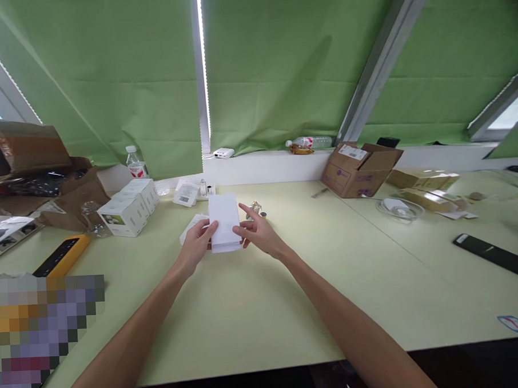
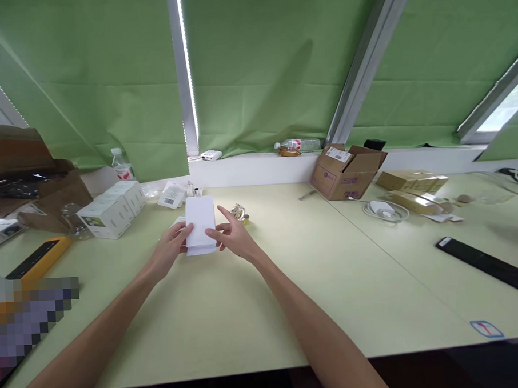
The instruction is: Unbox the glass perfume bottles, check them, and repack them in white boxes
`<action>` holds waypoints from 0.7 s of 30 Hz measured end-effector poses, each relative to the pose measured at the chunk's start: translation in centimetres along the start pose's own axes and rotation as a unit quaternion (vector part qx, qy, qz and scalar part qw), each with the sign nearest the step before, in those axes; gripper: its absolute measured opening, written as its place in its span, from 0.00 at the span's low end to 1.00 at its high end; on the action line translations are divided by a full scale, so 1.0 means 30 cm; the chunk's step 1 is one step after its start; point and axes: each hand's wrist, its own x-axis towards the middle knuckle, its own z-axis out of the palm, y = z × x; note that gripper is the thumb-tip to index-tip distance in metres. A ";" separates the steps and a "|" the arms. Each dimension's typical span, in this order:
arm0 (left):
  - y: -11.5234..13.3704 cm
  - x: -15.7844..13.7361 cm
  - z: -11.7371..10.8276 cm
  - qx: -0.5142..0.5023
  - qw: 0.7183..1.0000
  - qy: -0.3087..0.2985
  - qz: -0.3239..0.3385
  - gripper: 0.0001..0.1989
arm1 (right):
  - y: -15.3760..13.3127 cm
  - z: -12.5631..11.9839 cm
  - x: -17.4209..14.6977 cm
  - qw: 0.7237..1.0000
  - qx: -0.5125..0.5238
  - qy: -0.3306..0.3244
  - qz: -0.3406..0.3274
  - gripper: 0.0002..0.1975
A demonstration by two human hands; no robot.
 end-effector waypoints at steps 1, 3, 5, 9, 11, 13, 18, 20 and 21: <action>-0.002 0.002 -0.005 -0.006 1.000 0.004 -0.005 0.25 | -0.007 0.001 -0.003 1.000 -0.003 -0.014 -0.014 0.48; -0.007 0.008 -0.014 -0.021 1.000 0.008 -0.014 0.26 | -0.015 0.005 -0.008 0.997 -0.027 -0.051 -0.042 0.53; -0.012 0.013 -0.022 -0.037 0.999 0.007 -0.017 0.25 | -0.015 0.012 -0.009 0.993 -0.061 -0.085 -0.063 0.52; -0.018 0.016 -0.028 -0.061 0.998 -0.007 -0.015 0.24 | 0.005 0.027 -0.005 0.986 -0.106 -0.097 -0.083 0.42; -0.017 0.015 -0.027 -0.064 0.998 -0.020 -0.017 0.23 | 0.015 0.030 -0.002 0.987 -0.112 -0.067 -0.091 0.36; -0.015 0.011 -0.026 -0.063 0.997 -0.033 -0.016 0.23 | 0.020 0.028 -0.001 0.987 -0.117 -0.038 -0.099 0.28; -0.007 0.005 -0.024 -0.032 0.999 -0.038 -0.004 0.25 | 0.011 0.026 -0.007 0.992 -0.098 -0.008 -0.081 0.37; -0.001 0.004 -0.023 -0.009 1.000 -0.026 0.011 0.25 | 0.004 0.028 -0.011 0.995 -0.074 0.000 -0.065 0.47; 0.003 0.003 -0.022 0.003 1.000 -0.023 0.015 0.25 | 0.000 0.029 -0.012 0.996 -0.062 0.004 -0.058 0.50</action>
